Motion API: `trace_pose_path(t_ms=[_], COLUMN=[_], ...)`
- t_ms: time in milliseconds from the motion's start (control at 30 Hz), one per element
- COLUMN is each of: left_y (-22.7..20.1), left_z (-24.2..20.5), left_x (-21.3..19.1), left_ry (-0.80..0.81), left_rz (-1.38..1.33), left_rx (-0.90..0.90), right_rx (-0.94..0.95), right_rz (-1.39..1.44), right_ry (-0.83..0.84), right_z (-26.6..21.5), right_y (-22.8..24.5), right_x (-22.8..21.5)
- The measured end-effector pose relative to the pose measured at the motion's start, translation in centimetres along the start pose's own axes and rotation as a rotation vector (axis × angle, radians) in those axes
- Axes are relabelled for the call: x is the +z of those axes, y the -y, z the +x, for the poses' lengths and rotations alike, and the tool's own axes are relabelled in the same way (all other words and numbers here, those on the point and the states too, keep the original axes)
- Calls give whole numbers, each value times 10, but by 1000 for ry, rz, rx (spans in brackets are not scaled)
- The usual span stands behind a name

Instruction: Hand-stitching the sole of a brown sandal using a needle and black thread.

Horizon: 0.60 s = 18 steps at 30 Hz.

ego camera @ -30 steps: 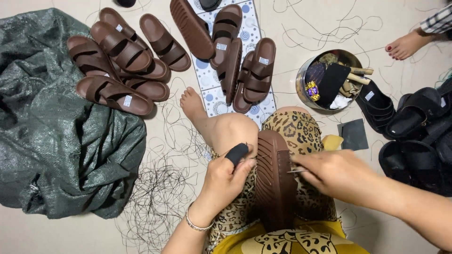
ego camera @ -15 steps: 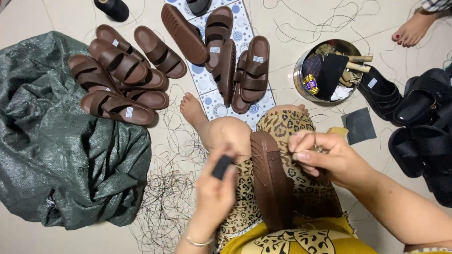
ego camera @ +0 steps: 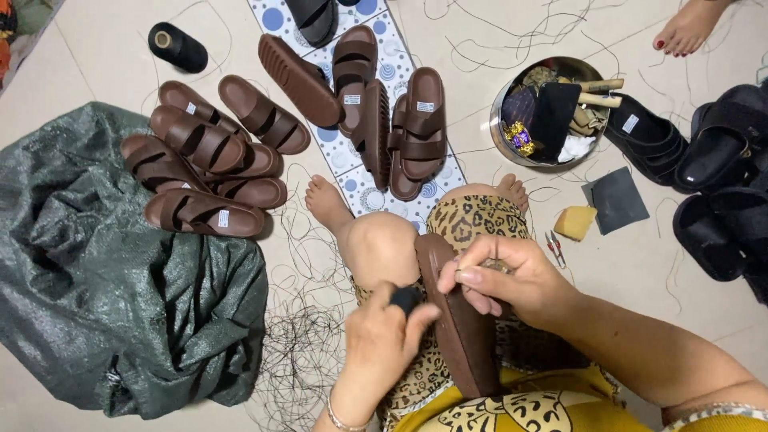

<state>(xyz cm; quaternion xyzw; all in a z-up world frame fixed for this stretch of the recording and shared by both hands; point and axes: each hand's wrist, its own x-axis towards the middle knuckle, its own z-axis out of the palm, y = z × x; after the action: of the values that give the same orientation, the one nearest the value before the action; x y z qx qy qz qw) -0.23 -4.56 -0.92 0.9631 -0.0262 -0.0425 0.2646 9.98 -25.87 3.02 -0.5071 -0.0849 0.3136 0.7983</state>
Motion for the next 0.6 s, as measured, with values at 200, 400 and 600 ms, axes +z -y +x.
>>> trace_pose_path(t_ms=[200, 400, 600], left_y=[-10, -16, 18], left_z=[-18, -23, -47], left_x=[17, 12, -13], left_ry=[-38, 17, 531], left_rz=[-190, -366, -1155], left_rx=[95, 153, -328], right_rx=[-37, 90, 407], right_rz=[-64, -237, -845], right_ry=[25, -62, -212], right_z=[8, 5, -1], right_y=[-8, -17, 24], right_x=[1, -23, -53])
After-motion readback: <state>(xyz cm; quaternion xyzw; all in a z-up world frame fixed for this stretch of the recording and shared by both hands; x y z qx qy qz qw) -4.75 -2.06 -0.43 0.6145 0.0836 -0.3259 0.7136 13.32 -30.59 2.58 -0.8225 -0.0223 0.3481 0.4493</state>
